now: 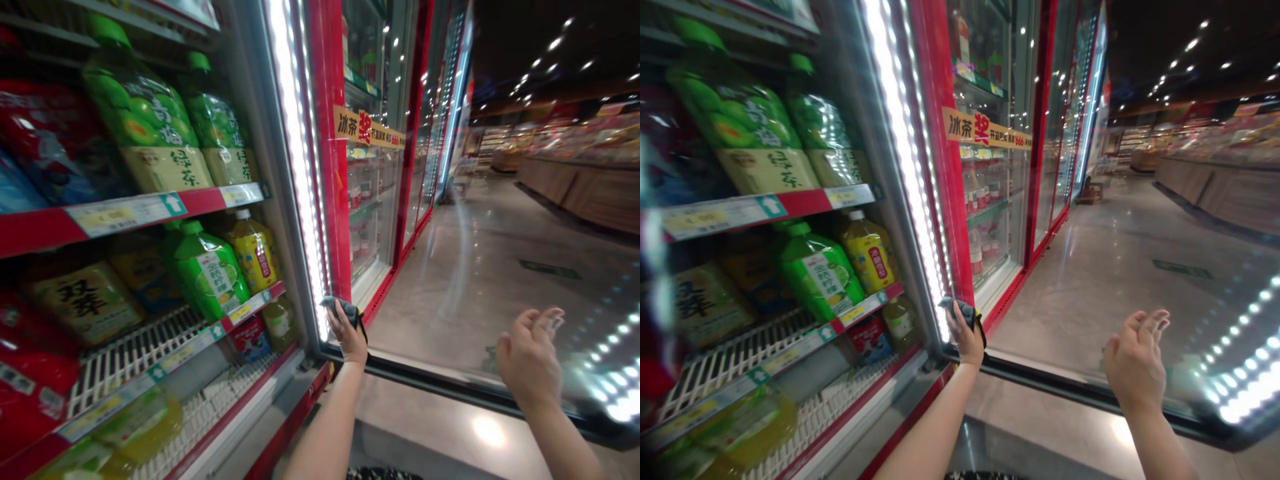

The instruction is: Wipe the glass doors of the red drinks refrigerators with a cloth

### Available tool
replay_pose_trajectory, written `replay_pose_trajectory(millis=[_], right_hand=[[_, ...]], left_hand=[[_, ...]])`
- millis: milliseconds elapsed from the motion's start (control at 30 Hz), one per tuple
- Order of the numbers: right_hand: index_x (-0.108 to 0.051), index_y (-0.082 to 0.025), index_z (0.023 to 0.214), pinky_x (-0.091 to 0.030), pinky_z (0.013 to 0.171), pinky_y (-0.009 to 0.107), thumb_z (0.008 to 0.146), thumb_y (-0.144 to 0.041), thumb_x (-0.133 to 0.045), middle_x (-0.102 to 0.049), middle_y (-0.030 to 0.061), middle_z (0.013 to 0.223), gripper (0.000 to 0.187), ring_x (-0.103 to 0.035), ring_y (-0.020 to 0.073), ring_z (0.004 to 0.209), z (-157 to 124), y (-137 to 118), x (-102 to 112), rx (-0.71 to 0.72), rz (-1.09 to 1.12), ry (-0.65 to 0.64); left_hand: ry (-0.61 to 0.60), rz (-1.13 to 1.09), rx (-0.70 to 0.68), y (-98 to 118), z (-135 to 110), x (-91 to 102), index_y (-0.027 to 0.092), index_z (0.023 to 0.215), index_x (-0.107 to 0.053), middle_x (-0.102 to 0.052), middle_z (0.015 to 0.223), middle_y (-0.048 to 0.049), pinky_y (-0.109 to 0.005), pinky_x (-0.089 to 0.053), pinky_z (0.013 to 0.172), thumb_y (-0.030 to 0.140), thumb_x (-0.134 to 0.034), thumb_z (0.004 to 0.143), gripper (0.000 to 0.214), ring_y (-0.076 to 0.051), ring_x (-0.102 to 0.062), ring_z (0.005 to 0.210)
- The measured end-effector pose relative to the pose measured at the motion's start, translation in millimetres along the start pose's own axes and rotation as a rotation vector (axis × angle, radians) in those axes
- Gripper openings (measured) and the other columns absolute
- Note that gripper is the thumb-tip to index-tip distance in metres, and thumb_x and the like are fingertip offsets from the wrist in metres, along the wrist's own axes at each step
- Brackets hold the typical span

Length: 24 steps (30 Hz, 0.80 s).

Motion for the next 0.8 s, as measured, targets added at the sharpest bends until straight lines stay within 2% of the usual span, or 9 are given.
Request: replay_pose_trajectory(millis=[67,133,233,300,400,500,633,733,800], right_hand=[[0.007,-0.011,0.164,-0.042,0.11,0.072,0.096,-0.02,-0.043,0.015,0.0247,0.169,0.085,-0.008,0.0544,0.152,0.5,-1.2,1.3,-0.009,0.01,0.004],[0.004,-0.007,0.164,-0.041,0.111,0.071,0.096,-0.021,-0.042,0.012,0.0282,0.168,0.083,-0.007,0.0542,0.152,0.7,-1.4,2.1,-0.017,0.012,-0.001],[-0.001,0.001,0.163,-0.038,0.115,0.067,0.097,-0.021,-0.041,0.008,0.0347,0.166,0.08,-0.004,0.0515,0.153,0.3,-0.9,2.0,-0.009,0.011,-0.012],[-0.001,0.001,0.163,-0.037,0.116,0.064,0.097,-0.021,-0.04,0.006,0.035,0.166,0.08,-0.003,0.049,0.153,0.1,-0.1,1.8,-0.006,0.024,-0.007],[0.004,-0.006,0.164,-0.038,0.116,0.065,0.097,-0.021,-0.04,0.006,0.0312,0.167,0.081,-0.005,0.0481,0.153,1.1,0.7,1.3,0.001,0.049,0.008],[0.011,-0.013,0.164,-0.04,0.112,0.072,0.095,-0.021,-0.044,0.011,0.0258,0.169,0.088,-0.006,0.0518,0.152,3.6,1.5,0.6,0.034,0.07,0.032],[0.011,-0.017,0.164,-0.039,0.11,0.076,0.093,-0.021,-0.048,0.015,0.0207,0.169,0.092,-0.007,0.0543,0.151,5.4,6.5,-1.8,0.078,0.097,0.042],[0.008,-0.017,0.164,-0.036,0.114,0.075,0.093,-0.02,-0.048,0.015,0.018,0.17,0.091,-0.005,0.0527,0.152,4.8,9.6,-4.2,0.084,0.123,0.037],[0.009,-0.017,0.164,-0.035,0.114,0.076,0.093,-0.019,-0.049,0.017,0.017,0.17,0.092,-0.003,0.0522,0.153,4.3,9.4,-5.0,0.067,0.131,0.042]], left_hand=[[-0.008,-0.038,0.014,6.3,18.7,-4.2,0.021,0.165,-0.011,-0.009,0.171,-0.0221,-0.065,-0.028,0.123,0.01,-0.051,0.096,0.081,-0.038,-0.017,0.157],[-0.015,-0.083,-0.046,16.4,52.9,-2.1,0.023,0.165,-0.015,-0.012,0.171,-0.02,-0.067,-0.027,0.122,0.008,-0.049,0.096,0.078,-0.04,-0.02,0.157],[-0.077,-0.058,-0.173,29.4,112.1,11.6,0.025,0.165,-0.019,-0.014,0.172,-0.0149,-0.063,-0.028,0.124,0.005,-0.043,0.095,0.076,-0.037,-0.024,0.156],[-0.034,0.003,-0.161,28.8,144.0,26.6,0.027,0.164,-0.021,-0.014,0.172,-0.0112,-0.063,-0.024,0.126,0.005,-0.043,0.095,0.076,-0.037,-0.022,0.157],[0.052,0.097,-0.116,15.3,160.1,40.1,0.029,0.162,-0.029,-0.018,0.172,-0.0082,-0.063,-0.025,0.126,0.004,-0.047,0.092,0.076,-0.038,-0.02,0.157],[-0.016,0.229,-0.098,-8.3,131.0,30.3,0.03,0.156,-0.043,-0.028,0.169,-0.0086,-0.06,-0.03,0.125,0.003,-0.053,0.089,0.073,-0.037,-0.023,0.156],[-0.093,0.249,0.086,-49.9,52.0,15.3,0.026,0.143,-0.061,-0.042,0.16,-0.0144,-0.059,-0.03,0.124,0.004,-0.063,0.085,0.062,-0.039,-0.028,0.154],[-0.127,0.164,0.172,-72.9,-3.4,15.2,0.026,0.137,-0.066,-0.051,0.151,-0.0135,-0.057,-0.034,0.122,0.002,-0.056,0.087,0.056,-0.036,-0.035,0.152],[-0.127,0.143,0.199,-80.3,-29.0,15.8,0.026,0.133,-0.068,-0.054,0.147,-0.0133,-0.054,-0.038,0.121,0.002,-0.052,0.088,0.054,-0.034,-0.039,0.15]])
Point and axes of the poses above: each hand's wrist, its own z-axis towards the middle knuckle, its own x-axis out of the back of the hand, y = z × x, the point moved 4 cm from there along z, towards the middle knuckle
